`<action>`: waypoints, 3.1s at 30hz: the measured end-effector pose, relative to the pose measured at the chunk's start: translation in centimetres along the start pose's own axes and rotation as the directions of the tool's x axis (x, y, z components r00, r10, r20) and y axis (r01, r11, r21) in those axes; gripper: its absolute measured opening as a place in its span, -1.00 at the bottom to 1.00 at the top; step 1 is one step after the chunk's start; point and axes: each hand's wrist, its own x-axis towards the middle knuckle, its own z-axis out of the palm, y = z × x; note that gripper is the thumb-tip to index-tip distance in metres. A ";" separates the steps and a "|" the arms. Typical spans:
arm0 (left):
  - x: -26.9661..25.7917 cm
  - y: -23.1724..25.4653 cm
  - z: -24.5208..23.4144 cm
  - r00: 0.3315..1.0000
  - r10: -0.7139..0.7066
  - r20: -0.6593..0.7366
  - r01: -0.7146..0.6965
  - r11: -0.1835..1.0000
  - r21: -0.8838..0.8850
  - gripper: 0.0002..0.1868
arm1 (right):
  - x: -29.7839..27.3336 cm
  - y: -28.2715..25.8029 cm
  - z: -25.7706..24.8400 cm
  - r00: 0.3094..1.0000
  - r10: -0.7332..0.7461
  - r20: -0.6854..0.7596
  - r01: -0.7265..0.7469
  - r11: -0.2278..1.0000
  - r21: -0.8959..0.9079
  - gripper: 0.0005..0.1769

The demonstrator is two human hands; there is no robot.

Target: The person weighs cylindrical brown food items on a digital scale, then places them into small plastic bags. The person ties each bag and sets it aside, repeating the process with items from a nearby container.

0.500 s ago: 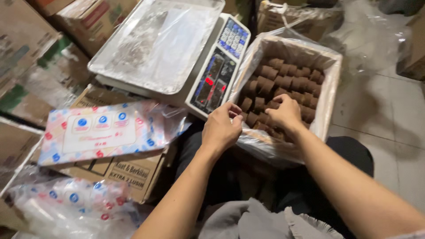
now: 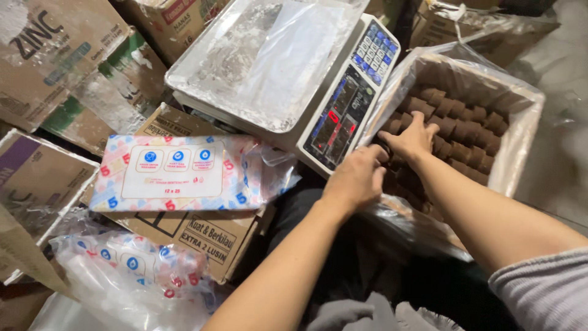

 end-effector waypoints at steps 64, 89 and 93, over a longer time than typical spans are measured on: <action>1.0 -6.5 6.7 0.964 0.202 0.172 -0.253 0.894 0.369 -0.86 | -4.7 -25.6 -6.5 0.522 -0.598 0.608 -0.276 0.556 0.784 -0.58; 1.2 -6.2 6.5 0.962 0.185 0.199 -0.250 0.890 0.381 -0.84 | -1.7 -26.0 -4.9 0.567 -0.731 0.379 -0.017 0.449 0.893 -0.65; 1.1 -6.2 6.5 0.962 0.177 0.207 -0.246 0.890 0.384 -0.86 | -1.5 -25.6 -3.5 0.610 -0.754 0.245 0.314 0.514 0.798 -0.66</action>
